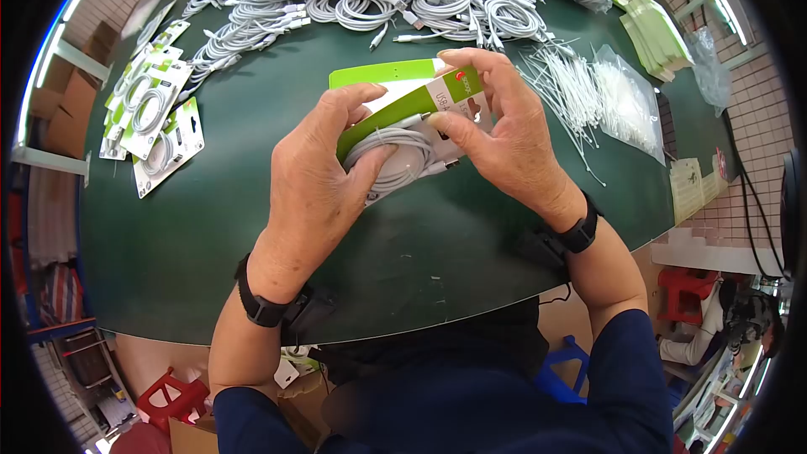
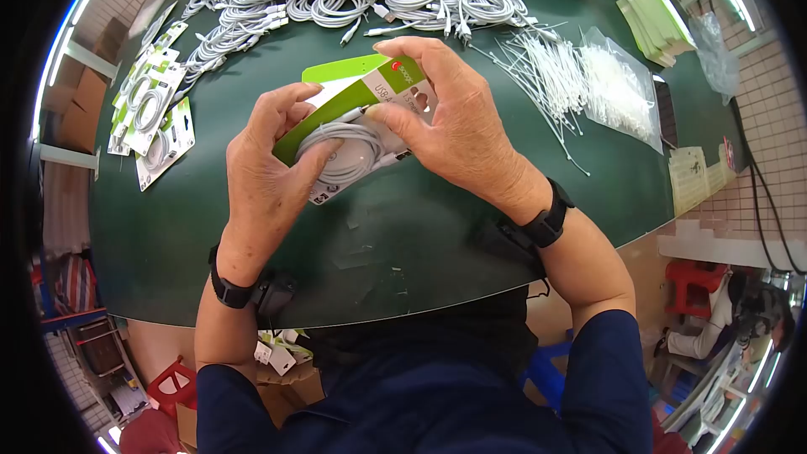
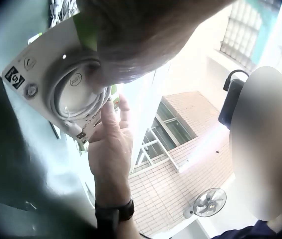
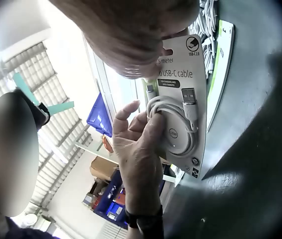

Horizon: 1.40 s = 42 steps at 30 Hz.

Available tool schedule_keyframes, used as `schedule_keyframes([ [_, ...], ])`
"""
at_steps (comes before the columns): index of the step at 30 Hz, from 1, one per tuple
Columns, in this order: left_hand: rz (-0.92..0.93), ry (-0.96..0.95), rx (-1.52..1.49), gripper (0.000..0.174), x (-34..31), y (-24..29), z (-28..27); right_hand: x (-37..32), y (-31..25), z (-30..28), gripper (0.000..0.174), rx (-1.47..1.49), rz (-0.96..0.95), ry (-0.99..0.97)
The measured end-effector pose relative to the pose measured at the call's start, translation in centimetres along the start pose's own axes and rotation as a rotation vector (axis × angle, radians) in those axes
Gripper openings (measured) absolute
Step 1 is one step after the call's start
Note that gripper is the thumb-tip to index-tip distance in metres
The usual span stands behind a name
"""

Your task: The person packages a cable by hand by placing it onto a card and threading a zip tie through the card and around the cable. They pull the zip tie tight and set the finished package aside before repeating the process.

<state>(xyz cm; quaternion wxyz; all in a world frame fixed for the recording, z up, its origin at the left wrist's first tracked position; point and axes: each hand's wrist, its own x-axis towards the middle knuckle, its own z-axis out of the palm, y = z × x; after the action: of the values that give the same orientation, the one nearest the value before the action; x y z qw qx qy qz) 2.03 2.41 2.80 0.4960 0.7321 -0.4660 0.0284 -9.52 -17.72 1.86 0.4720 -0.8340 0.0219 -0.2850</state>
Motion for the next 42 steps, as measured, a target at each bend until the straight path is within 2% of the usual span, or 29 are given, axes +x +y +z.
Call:
schedule_keyframes([
  [4,0.122,-0.030,0.159,0.033,-0.3,-0.6,-0.2,0.0,0.6,0.5,0.045,0.166,0.162,0.002],
  [7,0.080,-0.037,0.093,0.023,-0.2,-0.9,0.0,0.0,0.1,0.6,0.046,0.143,0.206,-0.007],
  [13,0.111,-0.025,0.095,0.021,0.0,-0.6,0.4,-0.2,0.0,0.3,0.054,0.055,0.008,-0.001],
  [16,0.179,-0.060,0.121,0.021,0.3,-0.6,0.2,0.2,0.1,-0.2,0.052,-0.224,-0.362,0.103],
  [19,0.204,-0.091,0.129,0.020,0.2,-0.5,0.2,0.4,0.2,-0.5,0.040,-0.355,-0.523,0.010],
  [20,0.216,-0.101,0.140,0.021,0.2,-0.3,0.3,0.3,0.1,-0.4,0.029,-0.381,-0.544,0.012],
  [23,0.270,-0.129,0.177,0.022,0.0,0.0,0.3,-0.1,0.8,-0.2,0.017,-0.403,-0.570,-0.026],
  [26,0.348,-0.118,0.225,0.023,-0.1,-0.2,0.4,-0.5,0.9,0.5,0.013,-0.415,-0.540,0.035],
  [31,0.419,-0.064,0.246,0.023,0.1,-0.1,0.8,-0.9,0.4,0.9,0.014,-0.404,-0.514,0.099],
  [35,0.405,-0.095,0.264,0.021,0.1,-0.3,0.4,-0.7,0.4,1.1,0.016,-0.421,-0.500,0.139],
  [38,0.355,-0.093,0.289,0.021,0.4,-0.3,0.0,-0.5,0.6,0.7,0.020,-0.389,-0.388,0.037],
  [41,0.247,-0.052,0.226,0.020,0.1,-0.2,-0.1,0.1,0.6,0.6,0.037,-0.323,-0.483,0.132],
  [42,0.199,-0.029,0.167,0.020,0.1,-0.3,0.0,0.3,0.6,0.1,0.053,-0.334,-0.449,0.137],
])
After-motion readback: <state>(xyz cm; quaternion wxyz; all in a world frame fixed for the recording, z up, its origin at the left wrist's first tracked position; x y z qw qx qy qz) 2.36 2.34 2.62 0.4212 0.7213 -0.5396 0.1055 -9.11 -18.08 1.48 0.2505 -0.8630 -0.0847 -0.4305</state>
